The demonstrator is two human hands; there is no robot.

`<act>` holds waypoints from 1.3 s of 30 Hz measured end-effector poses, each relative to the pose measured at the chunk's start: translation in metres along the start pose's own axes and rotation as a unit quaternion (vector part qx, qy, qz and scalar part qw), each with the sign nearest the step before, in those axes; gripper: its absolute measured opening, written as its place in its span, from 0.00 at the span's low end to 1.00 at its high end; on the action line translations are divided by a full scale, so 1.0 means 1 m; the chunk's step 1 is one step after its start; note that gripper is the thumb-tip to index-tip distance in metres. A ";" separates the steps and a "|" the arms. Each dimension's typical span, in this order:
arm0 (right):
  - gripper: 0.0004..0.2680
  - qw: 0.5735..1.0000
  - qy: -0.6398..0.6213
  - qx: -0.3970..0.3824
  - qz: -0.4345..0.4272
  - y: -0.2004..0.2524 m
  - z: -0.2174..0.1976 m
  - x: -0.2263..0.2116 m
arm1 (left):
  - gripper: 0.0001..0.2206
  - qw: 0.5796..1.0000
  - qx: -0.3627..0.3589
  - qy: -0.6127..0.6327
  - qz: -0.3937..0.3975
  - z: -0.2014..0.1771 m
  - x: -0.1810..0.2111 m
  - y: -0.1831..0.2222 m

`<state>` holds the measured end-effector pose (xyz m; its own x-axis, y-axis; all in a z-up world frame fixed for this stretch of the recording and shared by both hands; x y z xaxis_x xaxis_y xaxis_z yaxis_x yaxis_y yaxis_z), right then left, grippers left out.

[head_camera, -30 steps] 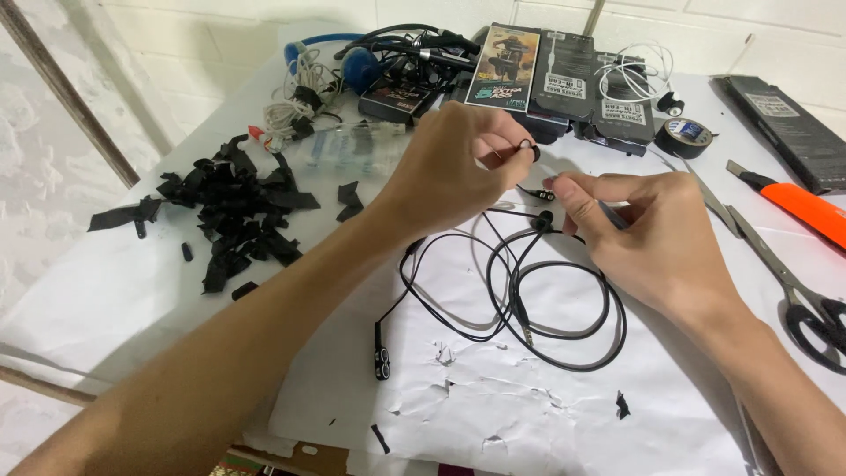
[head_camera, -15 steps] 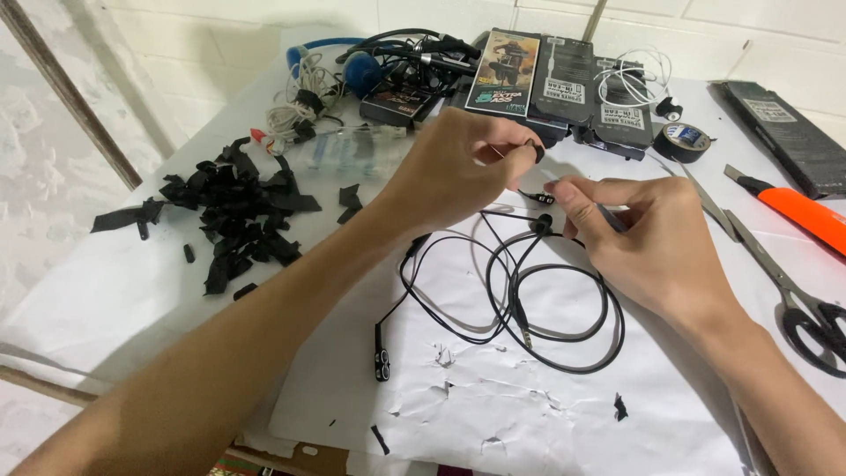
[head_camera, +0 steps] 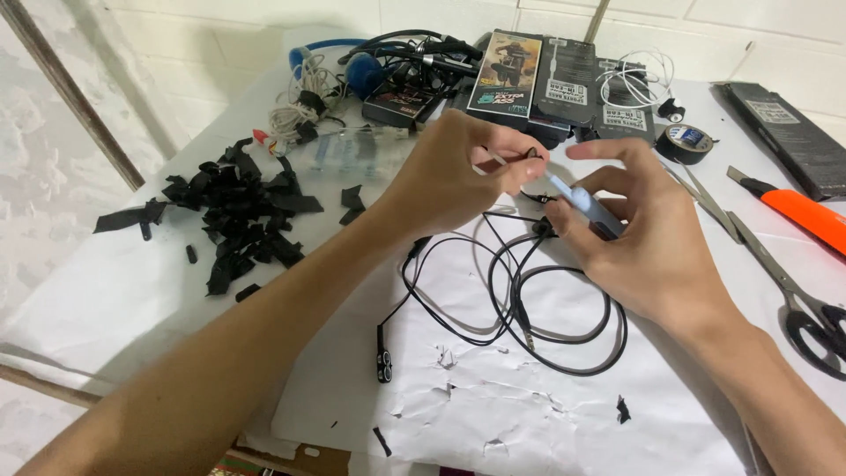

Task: Applying black adhesive tape to an earphone cable to repair or reinforce it.

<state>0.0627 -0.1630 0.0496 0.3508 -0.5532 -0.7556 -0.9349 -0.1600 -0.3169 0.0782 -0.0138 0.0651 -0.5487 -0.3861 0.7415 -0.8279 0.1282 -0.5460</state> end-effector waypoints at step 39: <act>0.08 0.992 0.110 0.062 -0.028 -0.015 -0.013 0.020 | 0.08 0.970 0.049 -0.060 0.233 0.004 0.010 0.011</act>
<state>0.0827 -0.1822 0.0466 0.3688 -0.7129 -0.5965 -0.8958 -0.1014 -0.4327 0.0641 -0.0201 0.0646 -0.8381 -0.4109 0.3589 -0.4759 0.2292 -0.8491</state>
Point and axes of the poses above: each hand's wrist, its own y-axis away from the middle knuckle, its own z-axis out of the palm, x = y × z, the point moved 10 cm from there along -y, towards the middle knuckle, and after that the axes turned 4 degrees about x, right-handed, at the moved point
